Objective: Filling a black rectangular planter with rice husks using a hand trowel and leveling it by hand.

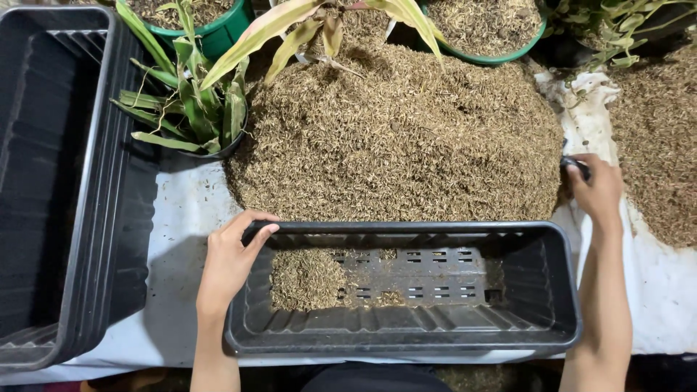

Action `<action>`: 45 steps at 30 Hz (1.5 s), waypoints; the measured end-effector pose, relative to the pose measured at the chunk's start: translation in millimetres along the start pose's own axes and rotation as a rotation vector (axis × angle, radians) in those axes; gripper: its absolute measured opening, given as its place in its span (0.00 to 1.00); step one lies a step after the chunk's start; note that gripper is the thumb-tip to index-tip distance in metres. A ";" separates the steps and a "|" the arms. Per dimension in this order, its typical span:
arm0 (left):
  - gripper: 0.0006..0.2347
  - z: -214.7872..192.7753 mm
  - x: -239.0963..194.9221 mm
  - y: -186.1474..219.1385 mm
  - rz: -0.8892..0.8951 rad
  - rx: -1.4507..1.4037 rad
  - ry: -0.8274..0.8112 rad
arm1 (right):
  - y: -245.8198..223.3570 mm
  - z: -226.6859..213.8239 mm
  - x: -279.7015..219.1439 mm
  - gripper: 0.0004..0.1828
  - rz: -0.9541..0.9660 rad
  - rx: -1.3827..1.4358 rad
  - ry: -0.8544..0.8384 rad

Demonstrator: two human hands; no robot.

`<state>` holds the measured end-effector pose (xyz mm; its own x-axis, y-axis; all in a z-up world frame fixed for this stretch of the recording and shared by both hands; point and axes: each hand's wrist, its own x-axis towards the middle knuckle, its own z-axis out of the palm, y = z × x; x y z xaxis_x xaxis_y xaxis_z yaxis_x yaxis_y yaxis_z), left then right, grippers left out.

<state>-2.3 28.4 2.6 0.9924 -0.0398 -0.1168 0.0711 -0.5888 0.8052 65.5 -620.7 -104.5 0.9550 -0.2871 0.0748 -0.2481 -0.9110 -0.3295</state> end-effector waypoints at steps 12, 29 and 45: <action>0.09 1.7 2.7 -9.3 0.181 0.021 0.007 | 13.9 -14.1 -1.0 0.16 -0.037 -0.021 -0.018; 0.12 10.4 40.5 26.6 0.491 0.227 -0.420 | -76.9 -86.4 -6.2 0.19 -0.158 0.030 -0.045; 0.10 10.0 39.6 21.3 0.471 0.172 -0.363 | -155.1 -104.1 -29.4 0.18 -0.303 0.051 -0.005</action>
<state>37.5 6.2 9.3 0.8135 -0.5814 0.0134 -0.4134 -0.5620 0.7164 59.0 -501.8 42.4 0.9851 -0.0033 0.1721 0.0562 -0.9388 -0.3397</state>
